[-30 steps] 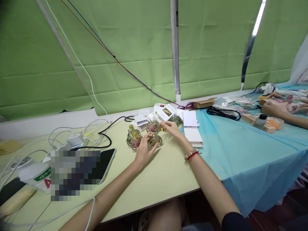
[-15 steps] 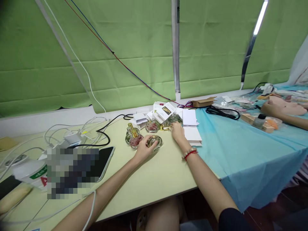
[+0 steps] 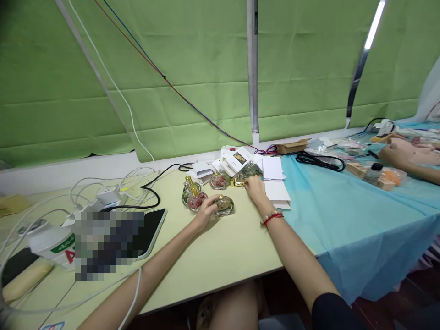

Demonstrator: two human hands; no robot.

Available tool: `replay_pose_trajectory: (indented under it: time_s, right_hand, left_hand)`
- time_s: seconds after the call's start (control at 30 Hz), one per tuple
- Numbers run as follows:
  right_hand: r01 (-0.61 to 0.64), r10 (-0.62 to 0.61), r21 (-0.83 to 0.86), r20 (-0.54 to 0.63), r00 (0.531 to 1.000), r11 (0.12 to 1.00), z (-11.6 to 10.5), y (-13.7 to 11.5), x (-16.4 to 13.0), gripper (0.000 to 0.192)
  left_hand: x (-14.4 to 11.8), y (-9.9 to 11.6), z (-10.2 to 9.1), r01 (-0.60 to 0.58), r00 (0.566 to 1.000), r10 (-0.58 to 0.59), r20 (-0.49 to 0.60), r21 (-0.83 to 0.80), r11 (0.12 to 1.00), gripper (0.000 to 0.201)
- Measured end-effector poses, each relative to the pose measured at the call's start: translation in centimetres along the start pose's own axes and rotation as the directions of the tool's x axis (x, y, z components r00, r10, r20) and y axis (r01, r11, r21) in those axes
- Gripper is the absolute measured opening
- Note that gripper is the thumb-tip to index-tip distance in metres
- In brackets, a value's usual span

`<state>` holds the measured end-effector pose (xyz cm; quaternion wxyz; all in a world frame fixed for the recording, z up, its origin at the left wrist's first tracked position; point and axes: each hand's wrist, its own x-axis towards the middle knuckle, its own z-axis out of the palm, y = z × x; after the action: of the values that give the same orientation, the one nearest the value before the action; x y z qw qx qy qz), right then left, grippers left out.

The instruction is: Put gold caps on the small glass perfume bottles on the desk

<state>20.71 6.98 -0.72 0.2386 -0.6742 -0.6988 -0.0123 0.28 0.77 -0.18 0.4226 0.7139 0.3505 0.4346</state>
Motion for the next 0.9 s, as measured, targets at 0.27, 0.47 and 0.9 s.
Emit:
replay_pose_trajectory:
  time_s: [0.27, 0.47, 0.9]
  right_hand:
    - [0.041, 0.069, 0.505, -0.198, 0.978, 0.862, -0.5, -0.9, 0.2, 0.018]
    - [-0.005, -0.255, 0.957, 0.082, 0.964, 0.289, -2.0, -3.4, -0.2, 0.03]
    - [0.091, -0.504, 0.943, 0.089, 0.859, 0.321, -2.2, -4.1, -1.0, 0.023]
  left_hand:
    - [0.3, 0.1, 0.3, 0.076, 0.995, -0.083, -0.06, -0.103, 0.992, 0.021]
    - [0.4, -0.2, 0.4, 0.083, 0.986, -0.102, -0.135, -0.137, 0.987, 0.023]
    - [0.5, -0.2, 0.3, 0.055, 0.988, -0.065, -0.138, -0.075, 0.996, 0.034]
